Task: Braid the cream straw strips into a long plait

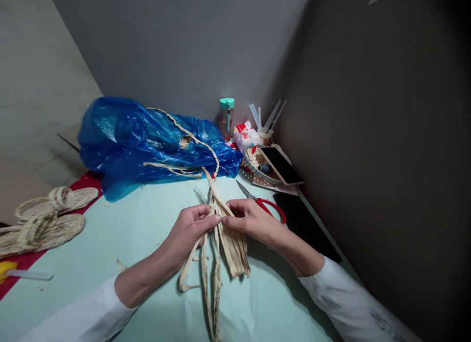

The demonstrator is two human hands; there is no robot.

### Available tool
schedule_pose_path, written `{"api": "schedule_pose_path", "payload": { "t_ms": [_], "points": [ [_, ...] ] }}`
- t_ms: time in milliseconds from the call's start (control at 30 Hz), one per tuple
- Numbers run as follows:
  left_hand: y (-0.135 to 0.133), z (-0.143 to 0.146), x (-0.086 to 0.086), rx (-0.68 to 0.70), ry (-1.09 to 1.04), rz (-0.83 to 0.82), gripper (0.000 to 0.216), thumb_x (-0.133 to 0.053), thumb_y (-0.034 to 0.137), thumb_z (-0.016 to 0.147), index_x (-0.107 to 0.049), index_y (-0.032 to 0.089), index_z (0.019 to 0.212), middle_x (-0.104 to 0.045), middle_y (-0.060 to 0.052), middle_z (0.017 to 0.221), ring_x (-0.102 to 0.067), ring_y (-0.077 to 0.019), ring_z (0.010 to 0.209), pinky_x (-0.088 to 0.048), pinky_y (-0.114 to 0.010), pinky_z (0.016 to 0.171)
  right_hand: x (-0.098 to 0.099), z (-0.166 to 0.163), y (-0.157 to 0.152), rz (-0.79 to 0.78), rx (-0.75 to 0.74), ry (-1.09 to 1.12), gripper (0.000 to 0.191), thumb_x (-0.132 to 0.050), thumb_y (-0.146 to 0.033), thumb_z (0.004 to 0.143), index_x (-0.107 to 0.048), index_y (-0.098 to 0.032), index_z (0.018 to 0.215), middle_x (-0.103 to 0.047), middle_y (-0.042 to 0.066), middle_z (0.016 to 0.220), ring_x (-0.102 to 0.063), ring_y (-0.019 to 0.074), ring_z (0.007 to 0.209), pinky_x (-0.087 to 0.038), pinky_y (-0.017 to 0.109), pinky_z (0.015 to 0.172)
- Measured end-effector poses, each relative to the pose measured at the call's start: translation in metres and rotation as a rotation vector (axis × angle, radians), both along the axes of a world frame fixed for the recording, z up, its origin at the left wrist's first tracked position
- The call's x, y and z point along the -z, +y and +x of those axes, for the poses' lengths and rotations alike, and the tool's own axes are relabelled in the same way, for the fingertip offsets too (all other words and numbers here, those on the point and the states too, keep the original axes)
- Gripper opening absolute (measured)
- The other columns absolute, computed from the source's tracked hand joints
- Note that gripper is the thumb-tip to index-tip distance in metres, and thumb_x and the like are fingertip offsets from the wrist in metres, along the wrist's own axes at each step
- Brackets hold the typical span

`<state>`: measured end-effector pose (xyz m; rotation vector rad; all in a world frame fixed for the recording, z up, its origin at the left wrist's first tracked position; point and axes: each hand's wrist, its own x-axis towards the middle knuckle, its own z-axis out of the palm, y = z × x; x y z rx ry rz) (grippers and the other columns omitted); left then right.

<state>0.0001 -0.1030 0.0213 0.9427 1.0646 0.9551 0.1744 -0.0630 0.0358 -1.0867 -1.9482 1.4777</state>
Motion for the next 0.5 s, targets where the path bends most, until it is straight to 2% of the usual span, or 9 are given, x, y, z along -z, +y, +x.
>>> {"api": "schedule_pose_path", "payload": {
  "t_ms": [133,233,333,500],
  "points": [
    [0.000,0.002,-0.003,-0.008,0.009,-0.003,0.022,-0.074,0.029,0.068,-0.060,0.014,0.077,-0.058,0.001,0.064,-0.057,-0.0131,0.059,-0.044,-0.023,0.057,0.001,0.002,0.003,-0.048,0.007,-0.011,0.022,-0.060,-0.035,0.076,-0.057,-0.014,0.074,-0.045,-0.003,0.067,-0.037,0.0094,0.061,-0.028,0.022,0.054],
    [0.001,0.003,-0.001,0.009,0.017,0.033,0.021,-0.071,0.027,0.069,-0.061,0.015,0.084,-0.060,0.000,0.070,-0.060,-0.0153,0.067,-0.047,-0.026,0.065,0.003,0.004,0.005,-0.039,-0.023,-0.039,0.025,-0.059,-0.038,0.078,-0.058,-0.013,0.075,-0.046,-0.003,0.066,-0.037,0.0095,0.060,-0.028,0.022,0.054],
    [0.002,0.004,0.002,0.011,0.074,0.065,0.019,-0.069,0.026,0.071,-0.062,0.015,0.084,-0.062,-0.001,0.074,-0.058,-0.0144,0.069,-0.046,-0.024,0.064,0.001,0.003,0.002,0.087,-0.016,-0.154,0.026,-0.057,-0.039,0.081,-0.059,-0.014,0.075,-0.049,-0.002,0.067,-0.040,0.0105,0.062,-0.029,0.022,0.054],
    [0.003,0.005,0.003,-0.026,0.203,0.087,0.013,-0.064,0.026,0.074,-0.059,0.014,0.070,-0.054,0.003,0.062,-0.047,-0.0090,0.057,-0.036,-0.019,0.051,-0.004,-0.004,-0.011,0.372,0.088,-0.389,0.020,-0.050,-0.031,0.084,-0.055,-0.016,0.071,-0.051,-0.002,0.060,-0.039,0.0097,0.056,-0.023,0.024,0.052]
  ]
}}
